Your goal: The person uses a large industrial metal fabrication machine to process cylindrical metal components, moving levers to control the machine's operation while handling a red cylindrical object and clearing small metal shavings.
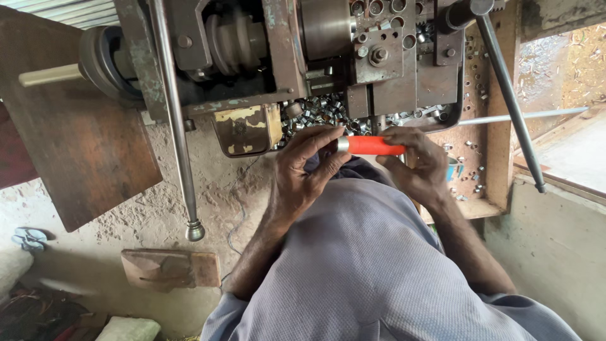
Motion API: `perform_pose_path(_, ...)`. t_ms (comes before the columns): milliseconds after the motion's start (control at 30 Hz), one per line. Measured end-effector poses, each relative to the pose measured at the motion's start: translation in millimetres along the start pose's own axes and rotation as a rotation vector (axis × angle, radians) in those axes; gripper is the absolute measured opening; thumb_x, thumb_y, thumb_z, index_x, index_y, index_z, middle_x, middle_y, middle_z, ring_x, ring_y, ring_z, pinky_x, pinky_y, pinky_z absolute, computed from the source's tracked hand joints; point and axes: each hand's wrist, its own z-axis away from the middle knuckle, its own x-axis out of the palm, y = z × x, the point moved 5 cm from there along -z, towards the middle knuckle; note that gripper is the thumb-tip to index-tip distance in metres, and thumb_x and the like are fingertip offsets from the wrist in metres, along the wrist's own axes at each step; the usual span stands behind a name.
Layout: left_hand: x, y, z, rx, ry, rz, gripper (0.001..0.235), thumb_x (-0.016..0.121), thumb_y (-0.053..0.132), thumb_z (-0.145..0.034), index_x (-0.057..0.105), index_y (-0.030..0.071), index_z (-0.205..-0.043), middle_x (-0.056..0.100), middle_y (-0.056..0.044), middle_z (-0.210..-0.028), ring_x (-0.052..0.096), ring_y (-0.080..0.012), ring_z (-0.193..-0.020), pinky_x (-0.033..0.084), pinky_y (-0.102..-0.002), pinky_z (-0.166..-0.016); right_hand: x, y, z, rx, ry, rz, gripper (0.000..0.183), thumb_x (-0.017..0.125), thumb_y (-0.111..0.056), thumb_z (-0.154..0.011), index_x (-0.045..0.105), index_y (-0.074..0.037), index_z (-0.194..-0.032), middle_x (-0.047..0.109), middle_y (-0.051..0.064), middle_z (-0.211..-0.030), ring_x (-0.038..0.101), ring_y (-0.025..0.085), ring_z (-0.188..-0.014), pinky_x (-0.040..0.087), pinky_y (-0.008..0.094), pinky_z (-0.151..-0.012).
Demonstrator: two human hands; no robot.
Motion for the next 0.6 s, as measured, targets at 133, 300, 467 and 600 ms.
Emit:
perform_pose_path(133, 11, 14, -7, 0.126, 0.015, 0.003, 0.053, 0.081, 0.031, -0.093, 0.063, 0.014, -0.139, 0.072, -0.003, -0.123, 0.070, -0.0101, -0.108, 0.065, -0.027, -0.092, 22, 24, 8, 0.254, 0.017, -0.459, 0.040, 0.076, 0.004, -0.091, 0.060, -0.004, -0.126, 0.065, 0.014, -0.139, 0.065, 0.024, -0.130, 0.054, 0.041, -0.110)
perform_pose_path(300, 27, 25, -8, 0.252, -0.022, -0.097, 0.054, 0.087, 0.034, -0.081, 0.070, 0.014, -0.129, 0.071, -0.002, -0.123, 0.065, -0.0178, -0.122, 0.057, -0.035, -0.108, 55, 40, 12, 0.535, -0.104, -0.796, 0.039, 0.078, -0.001, -0.087, 0.060, -0.006, -0.122, 0.069, 0.005, -0.117, 0.069, 0.015, -0.106, 0.061, 0.033, -0.095)
perform_pose_path(467, 34, 23, -5, 0.204, -0.092, -0.167, 0.052, 0.088, 0.035, -0.078, 0.073, 0.013, -0.122, 0.070, -0.003, -0.122, 0.062, -0.0218, -0.123, 0.053, -0.039, -0.111, 60, 32, 7, 0.425, -0.159, -0.684, 0.033, 0.080, -0.003, -0.092, 0.060, -0.005, -0.118, 0.065, 0.002, -0.113, 0.063, 0.008, -0.104, 0.055, 0.026, -0.091)
perform_pose_path(600, 34, 22, -8, 0.215, -0.104, -0.164, 0.051, 0.089, 0.034, -0.079, 0.073, 0.013, -0.122, 0.071, -0.002, -0.123, 0.062, -0.0213, -0.125, 0.053, -0.039, -0.112, 56, 33, 3, 0.411, -0.159, -0.669, 0.029, 0.078, -0.004, -0.093, 0.060, -0.005, -0.116, 0.065, 0.002, -0.112, 0.064, 0.007, -0.103, 0.056, 0.026, -0.089)
